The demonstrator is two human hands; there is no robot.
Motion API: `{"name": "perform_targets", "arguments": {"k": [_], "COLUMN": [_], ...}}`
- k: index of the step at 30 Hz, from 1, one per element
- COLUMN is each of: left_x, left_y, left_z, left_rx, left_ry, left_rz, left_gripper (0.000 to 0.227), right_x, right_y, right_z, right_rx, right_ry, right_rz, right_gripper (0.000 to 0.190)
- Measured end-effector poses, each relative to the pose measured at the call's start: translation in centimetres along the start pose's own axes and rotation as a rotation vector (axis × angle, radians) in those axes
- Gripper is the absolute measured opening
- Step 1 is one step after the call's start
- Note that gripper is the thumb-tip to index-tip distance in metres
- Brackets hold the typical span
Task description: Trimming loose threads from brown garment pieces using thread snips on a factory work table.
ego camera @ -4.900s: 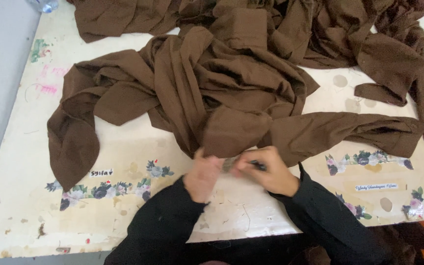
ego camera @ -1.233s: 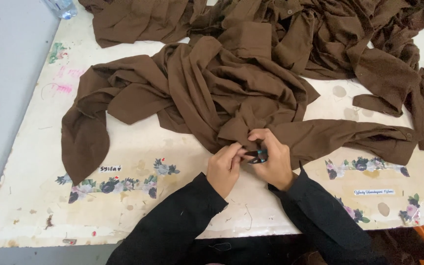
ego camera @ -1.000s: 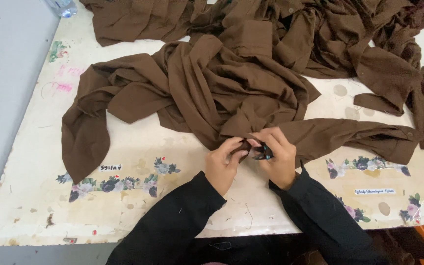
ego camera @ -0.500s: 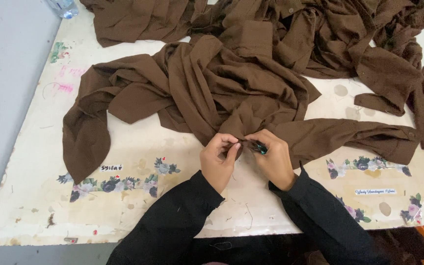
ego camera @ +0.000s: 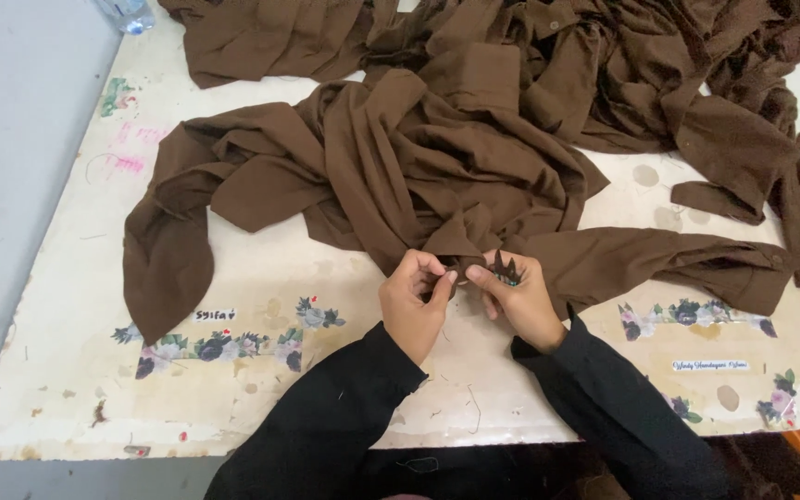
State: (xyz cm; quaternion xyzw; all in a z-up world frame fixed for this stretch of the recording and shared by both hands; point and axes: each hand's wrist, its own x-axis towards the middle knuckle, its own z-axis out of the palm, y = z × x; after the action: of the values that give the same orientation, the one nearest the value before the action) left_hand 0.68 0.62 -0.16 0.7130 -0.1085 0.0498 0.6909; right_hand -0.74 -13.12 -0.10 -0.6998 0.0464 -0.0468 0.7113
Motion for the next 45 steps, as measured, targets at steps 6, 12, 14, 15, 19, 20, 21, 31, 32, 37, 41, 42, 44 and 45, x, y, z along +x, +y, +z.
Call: {"name": "perform_targets", "arguments": {"k": [6,12,14,15,19,20,21,31,32,37,41,42,44,45], "left_x": [0.1,0.6,1.1,1.5,1.5,1.6,1.7,1.4,1.5,1.3,1.1,1.1,1.0,0.9], "left_y": [-0.6,-1.0,0.1,0.7,-1.9,-2.3,-2.7,-2.4,-2.6,-2.3,-1.9,-1.9,-1.2,-0.9], "left_z": [-0.3,-1.2,-1.6,-1.9,-1.6,-1.7,-1.7,-1.9,-1.8,-1.9,-1.9,-1.9,-1.9,-1.8], "left_rx": [-0.014,0.348,0.489,0.629,0.490,0.409,0.329,0.390,0.411,0.353,0.220,0.178,0.130,0.082], "left_ry": [-0.062,-0.076,-0.069,-0.060,-0.286,-0.309,-0.331,-0.346,-0.332,-0.334,-0.342,-0.352,-0.350,-0.348], "left_rz": [0.040,0.441,0.650,0.863,0.794,0.717,0.640,0.549,0.545,0.436,0.285,0.237,0.183,0.128], "left_gripper": [0.013,0.020,0.033,0.047,0.045,0.039,0.033,0.009,0.010,0.013,0.015,0.015,0.015,0.014], "right_x": [-0.1,-0.8,-0.3,0.0,-0.7,-0.8,-0.9,-1.1,-1.0,-1.3,-1.6,-1.6,-1.5,-1.4], "right_y": [0.0,-2.3,-0.5,0.4,-1.0,-1.1,-1.3,-0.2,-0.1,-2.6,-2.9,-2.8,-2.5,-2.4], "right_z": [-0.2,0.1,-1.1,-1.6,-1.0,-0.8,-0.6,-0.8,-0.8,0.4,0.5,0.4,0.3,0.2], "right_rx": [-0.077,-0.087,-0.194,-0.301,-0.328,-0.346,-0.363,-0.244,-0.228,-0.215,-0.266,-0.287,-0.305,-0.324], "right_ry": [-0.005,-0.101,-0.147,-0.190,-0.226,-0.216,-0.206,-0.197,-0.193,-0.148,-0.118,-0.123,-0.131,-0.138], "right_rz": [-0.051,-0.078,-0.170,-0.264,-0.303,-0.312,-0.321,-0.283,-0.281,-0.346,-0.440,-0.479,-0.512,-0.544], "right_gripper": [0.007,0.003,0.004,0.006,0.005,0.007,0.010,0.019,0.017,0.014,0.008,0.005,0.006,0.010]}}
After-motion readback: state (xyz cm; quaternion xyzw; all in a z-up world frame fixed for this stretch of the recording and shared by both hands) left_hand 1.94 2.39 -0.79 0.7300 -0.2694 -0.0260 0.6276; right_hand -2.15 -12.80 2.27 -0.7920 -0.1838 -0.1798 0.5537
